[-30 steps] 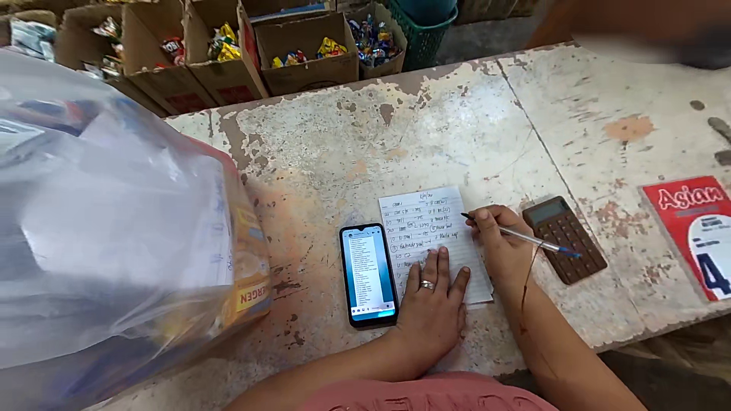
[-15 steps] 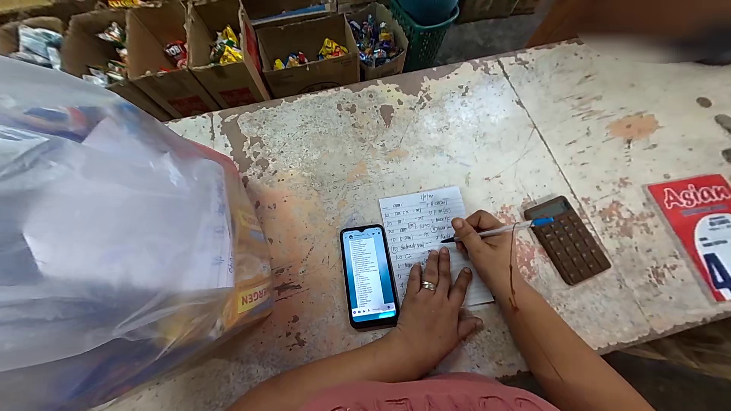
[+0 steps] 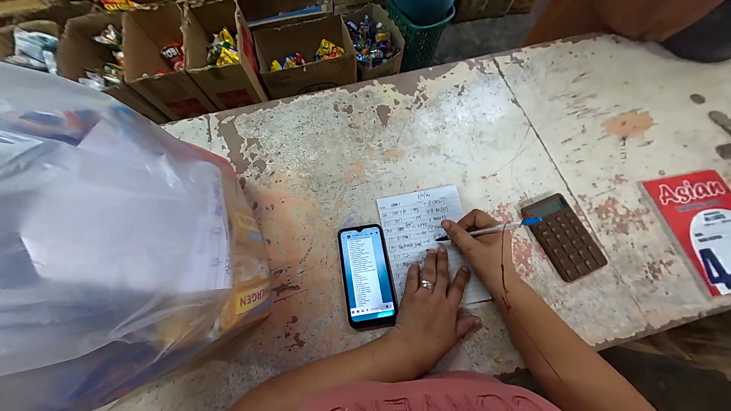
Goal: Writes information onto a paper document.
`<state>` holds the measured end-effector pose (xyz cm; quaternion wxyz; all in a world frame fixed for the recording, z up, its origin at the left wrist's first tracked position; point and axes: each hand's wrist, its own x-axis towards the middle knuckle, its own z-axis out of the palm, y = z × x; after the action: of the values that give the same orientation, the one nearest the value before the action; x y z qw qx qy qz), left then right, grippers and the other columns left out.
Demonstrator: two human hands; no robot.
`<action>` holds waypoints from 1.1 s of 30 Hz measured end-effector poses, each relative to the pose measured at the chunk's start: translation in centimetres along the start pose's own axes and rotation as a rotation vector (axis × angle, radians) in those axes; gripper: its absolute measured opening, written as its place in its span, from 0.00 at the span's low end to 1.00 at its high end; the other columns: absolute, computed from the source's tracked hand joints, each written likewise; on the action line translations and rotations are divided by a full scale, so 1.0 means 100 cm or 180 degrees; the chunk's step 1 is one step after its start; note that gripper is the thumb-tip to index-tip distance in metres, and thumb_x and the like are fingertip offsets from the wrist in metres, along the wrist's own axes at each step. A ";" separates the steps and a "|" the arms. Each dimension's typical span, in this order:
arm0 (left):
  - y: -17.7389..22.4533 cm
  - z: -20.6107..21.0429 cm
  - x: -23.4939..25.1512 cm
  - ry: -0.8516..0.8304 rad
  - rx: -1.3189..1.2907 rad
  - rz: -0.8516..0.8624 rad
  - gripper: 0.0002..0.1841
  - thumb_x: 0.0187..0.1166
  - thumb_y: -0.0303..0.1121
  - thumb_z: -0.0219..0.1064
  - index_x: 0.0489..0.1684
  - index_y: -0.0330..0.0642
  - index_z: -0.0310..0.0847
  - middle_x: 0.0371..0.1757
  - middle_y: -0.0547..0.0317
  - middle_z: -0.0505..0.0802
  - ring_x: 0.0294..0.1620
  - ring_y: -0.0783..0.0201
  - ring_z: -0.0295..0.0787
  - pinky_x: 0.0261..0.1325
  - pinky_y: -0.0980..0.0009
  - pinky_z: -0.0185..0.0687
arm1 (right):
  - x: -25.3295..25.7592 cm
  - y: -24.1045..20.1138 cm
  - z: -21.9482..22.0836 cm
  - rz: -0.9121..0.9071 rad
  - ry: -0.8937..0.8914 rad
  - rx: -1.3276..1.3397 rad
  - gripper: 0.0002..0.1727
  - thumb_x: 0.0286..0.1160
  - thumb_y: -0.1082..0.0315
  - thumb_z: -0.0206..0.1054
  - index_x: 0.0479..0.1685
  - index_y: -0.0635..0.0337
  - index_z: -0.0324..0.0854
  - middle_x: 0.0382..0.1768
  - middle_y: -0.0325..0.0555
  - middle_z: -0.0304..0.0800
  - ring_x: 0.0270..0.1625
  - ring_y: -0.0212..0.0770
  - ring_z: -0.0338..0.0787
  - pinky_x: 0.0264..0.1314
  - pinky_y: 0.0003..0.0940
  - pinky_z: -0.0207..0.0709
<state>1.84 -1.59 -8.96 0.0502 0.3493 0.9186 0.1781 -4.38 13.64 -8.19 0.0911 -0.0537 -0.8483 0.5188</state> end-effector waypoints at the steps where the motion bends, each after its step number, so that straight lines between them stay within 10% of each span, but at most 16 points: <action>1: 0.000 0.000 0.000 -0.0003 0.0013 -0.0004 0.41 0.81 0.67 0.50 0.88 0.48 0.67 0.89 0.33 0.67 0.89 0.35 0.62 0.84 0.37 0.59 | 0.000 -0.001 0.000 0.0011 0.0031 0.0006 0.16 0.76 0.64 0.74 0.23 0.52 0.73 0.13 0.28 0.74 0.14 0.19 0.72 0.18 0.15 0.65; 33: -0.002 0.014 0.001 0.0381 0.0128 0.0100 0.41 0.80 0.68 0.48 0.81 0.45 0.76 0.83 0.33 0.75 0.85 0.34 0.69 0.82 0.37 0.65 | -0.002 0.001 -0.002 0.0058 0.0073 -0.0128 0.16 0.69 0.73 0.72 0.15 0.56 0.73 0.11 0.31 0.72 0.14 0.21 0.69 0.17 0.17 0.62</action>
<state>1.98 -1.25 -10.29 -0.0147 0.3533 0.9177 0.1810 -4.18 13.79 -8.21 0.0950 -0.0693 -0.8569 0.5018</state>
